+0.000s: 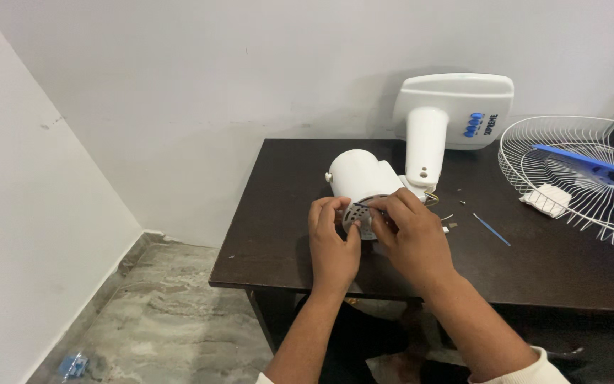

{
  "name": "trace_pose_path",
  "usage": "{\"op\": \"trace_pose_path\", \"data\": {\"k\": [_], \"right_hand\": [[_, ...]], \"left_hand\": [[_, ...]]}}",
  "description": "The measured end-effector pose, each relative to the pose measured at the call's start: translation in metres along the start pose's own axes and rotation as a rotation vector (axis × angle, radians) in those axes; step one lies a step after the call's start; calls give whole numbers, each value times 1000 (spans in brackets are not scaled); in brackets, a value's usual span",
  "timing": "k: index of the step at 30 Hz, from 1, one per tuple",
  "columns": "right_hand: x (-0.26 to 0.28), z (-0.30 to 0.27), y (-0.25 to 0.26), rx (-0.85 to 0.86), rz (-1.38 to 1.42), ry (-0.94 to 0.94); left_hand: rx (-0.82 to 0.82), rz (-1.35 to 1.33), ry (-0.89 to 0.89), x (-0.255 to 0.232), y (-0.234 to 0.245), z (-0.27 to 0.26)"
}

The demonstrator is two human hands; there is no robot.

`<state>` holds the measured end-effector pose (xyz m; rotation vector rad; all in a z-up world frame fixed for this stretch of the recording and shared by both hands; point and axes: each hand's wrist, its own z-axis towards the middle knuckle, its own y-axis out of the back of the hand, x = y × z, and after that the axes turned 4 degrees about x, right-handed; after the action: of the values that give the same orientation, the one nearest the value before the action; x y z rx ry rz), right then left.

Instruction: The person disassembles a white electric fan by removing the front grille, motor housing, and internal components. They use a small tool to loosen parts and place removed pieces on the table.

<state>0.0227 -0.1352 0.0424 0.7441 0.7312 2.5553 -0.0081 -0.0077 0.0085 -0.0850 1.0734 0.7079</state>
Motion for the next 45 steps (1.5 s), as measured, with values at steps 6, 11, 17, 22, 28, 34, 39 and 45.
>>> {"op": "trace_pose_path", "data": {"k": [6,11,17,22,28,34,39,45], "right_hand": [[1,-2,0,-45,7,51],[-2,-3,-2,-39,-55,75],[-3,-11,-12,-83,-94,135],[0,-11,-13,-108,-43,96],[0,1,-5,-46,-65,67],[-6,31,18,240,-124,29],[-5,52,24,333,-124,119],[-1,59,34,442,-19,156]], "left_hand": [[6,20,10,2,-2,0],[-10,42,-67,4,-1,-1],[14,44,13,3,-2,-1],[7,17,-3,1,-1,0],[1,13,18,4,-2,-1],[-5,-5,6,4,-1,-1],[-10,-1,18,2,-1,0],[2,9,71,-4,1,1]]}}
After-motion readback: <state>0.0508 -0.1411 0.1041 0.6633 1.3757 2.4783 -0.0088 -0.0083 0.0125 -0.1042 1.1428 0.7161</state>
